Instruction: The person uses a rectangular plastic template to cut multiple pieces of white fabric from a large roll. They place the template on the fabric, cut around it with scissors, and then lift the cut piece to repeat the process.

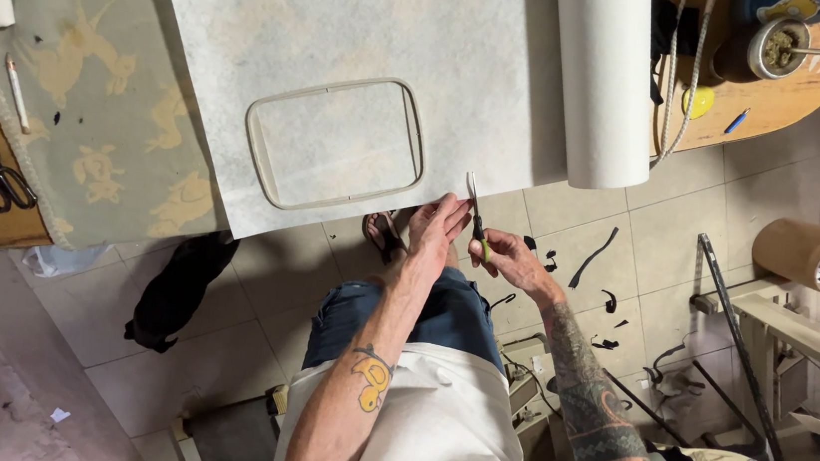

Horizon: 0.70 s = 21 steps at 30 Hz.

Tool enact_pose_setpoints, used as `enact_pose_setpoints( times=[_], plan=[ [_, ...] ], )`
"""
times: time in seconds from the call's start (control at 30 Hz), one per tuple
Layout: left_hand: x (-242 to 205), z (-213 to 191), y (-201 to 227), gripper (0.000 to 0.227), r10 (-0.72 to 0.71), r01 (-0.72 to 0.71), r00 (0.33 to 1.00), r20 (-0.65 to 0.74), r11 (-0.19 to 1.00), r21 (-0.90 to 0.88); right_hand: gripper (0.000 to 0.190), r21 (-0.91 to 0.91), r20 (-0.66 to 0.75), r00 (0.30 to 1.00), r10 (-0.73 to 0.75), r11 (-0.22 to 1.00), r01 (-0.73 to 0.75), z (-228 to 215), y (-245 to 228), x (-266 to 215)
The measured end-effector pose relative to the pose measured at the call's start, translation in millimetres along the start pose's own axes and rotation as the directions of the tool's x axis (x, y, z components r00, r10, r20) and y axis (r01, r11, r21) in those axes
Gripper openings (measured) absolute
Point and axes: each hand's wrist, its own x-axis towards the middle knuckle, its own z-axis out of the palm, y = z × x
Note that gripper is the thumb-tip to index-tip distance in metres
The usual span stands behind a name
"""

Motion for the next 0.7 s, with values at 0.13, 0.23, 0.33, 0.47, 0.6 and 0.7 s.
enact_pose_setpoints(
  times=[0.13,0.23,0.33,0.47,0.6,0.7],
  plan=[
    [1,-1,-1,0.038,0.001,-0.001,1.0,0.005,1.0,-0.006,0.024,0.003,-0.007,1.0,-0.012,1.0,0.012,0,6,2],
    [-2,2,0,0.037,-0.001,0.001,1.0,0.002,1.0,-0.009,0.025,-0.002,-0.004,1.0,-0.002,1.0,0.002,0,1,0],
    [-2,2,1,0.036,0.004,-0.004,1.0,-0.008,1.0,-0.01,0.025,-0.002,0.0,1.0,0.006,1.0,-0.006,0,-5,2],
    [-4,3,1,0.032,0.0,0.0,1.0,-0.021,1.0,-0.021,0.026,0.007,-0.007,1.0,0.009,1.0,-0.009,-4,-5,12],
    [3,-3,-5,0.034,0.006,-0.007,1.0,-0.011,0.998,-0.063,0.026,-0.029,-0.009,1.0,0.022,0.999,-0.022,-6,-22,20],
    [0,1,-1,0.031,-0.003,0.003,1.0,-0.007,0.997,-0.072,0.027,-0.021,-0.036,0.998,0.047,0.999,-0.047,-6,-40,28]
  ],
)
